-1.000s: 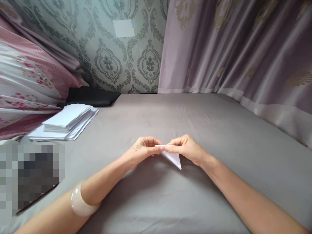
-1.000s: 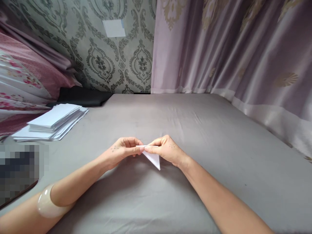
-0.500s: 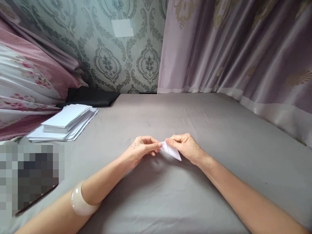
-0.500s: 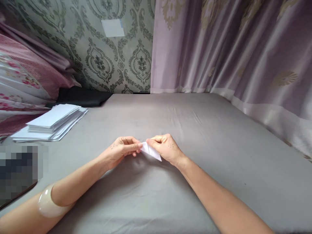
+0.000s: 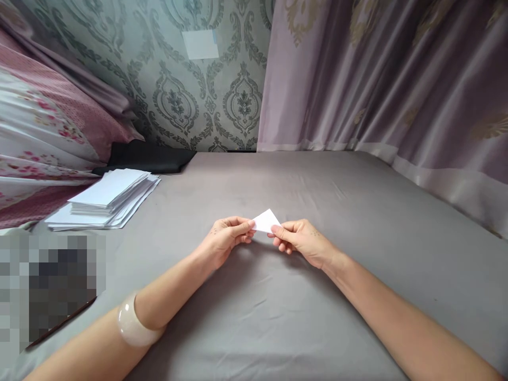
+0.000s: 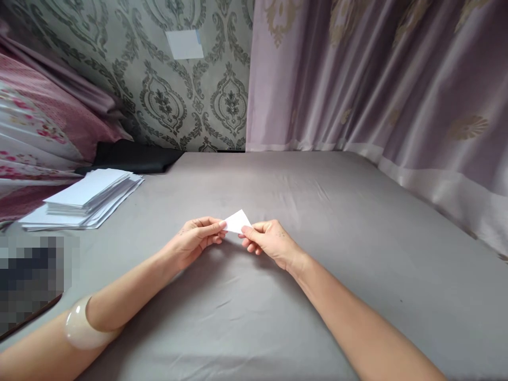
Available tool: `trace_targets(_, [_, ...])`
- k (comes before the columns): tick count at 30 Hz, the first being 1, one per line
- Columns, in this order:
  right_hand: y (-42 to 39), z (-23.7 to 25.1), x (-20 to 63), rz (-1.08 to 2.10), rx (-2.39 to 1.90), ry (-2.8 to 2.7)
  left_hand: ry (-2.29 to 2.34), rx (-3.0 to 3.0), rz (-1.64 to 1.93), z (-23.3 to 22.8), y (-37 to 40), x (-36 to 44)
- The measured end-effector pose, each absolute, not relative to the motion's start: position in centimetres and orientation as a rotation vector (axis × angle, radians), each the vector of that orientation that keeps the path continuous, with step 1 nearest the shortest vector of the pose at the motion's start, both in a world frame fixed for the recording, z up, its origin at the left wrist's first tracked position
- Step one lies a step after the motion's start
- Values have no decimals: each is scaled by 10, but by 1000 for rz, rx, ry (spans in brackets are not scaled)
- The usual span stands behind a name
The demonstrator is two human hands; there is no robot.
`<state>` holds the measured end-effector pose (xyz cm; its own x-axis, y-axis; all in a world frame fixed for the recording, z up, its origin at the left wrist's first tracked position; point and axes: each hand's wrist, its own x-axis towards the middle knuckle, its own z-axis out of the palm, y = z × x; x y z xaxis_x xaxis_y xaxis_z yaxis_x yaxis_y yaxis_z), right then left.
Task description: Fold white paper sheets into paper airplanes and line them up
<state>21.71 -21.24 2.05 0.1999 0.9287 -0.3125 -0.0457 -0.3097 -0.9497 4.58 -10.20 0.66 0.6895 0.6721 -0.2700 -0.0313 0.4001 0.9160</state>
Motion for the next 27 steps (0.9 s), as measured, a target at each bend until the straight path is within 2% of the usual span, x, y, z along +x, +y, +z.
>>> trace_targets(6, [-209,19,223,1297,-1581,-920,790,1289,407,10,-91,47])
trace_targets(14, [-203,11,221,549,-2212,-1352,958,1869,447,3,-79,55])
trace_targets(20, [-203,7,213,334,-2408,-1481,937,2052,611,-9,-79,57])
trace_targets(23, [-203,2,215,219,-2355,-1530,768,2256,672,-18,-77,57])
trace_targets(27, [-201,-6,219,75,-1970,-1822,481,2574,537,-20,-77,56])
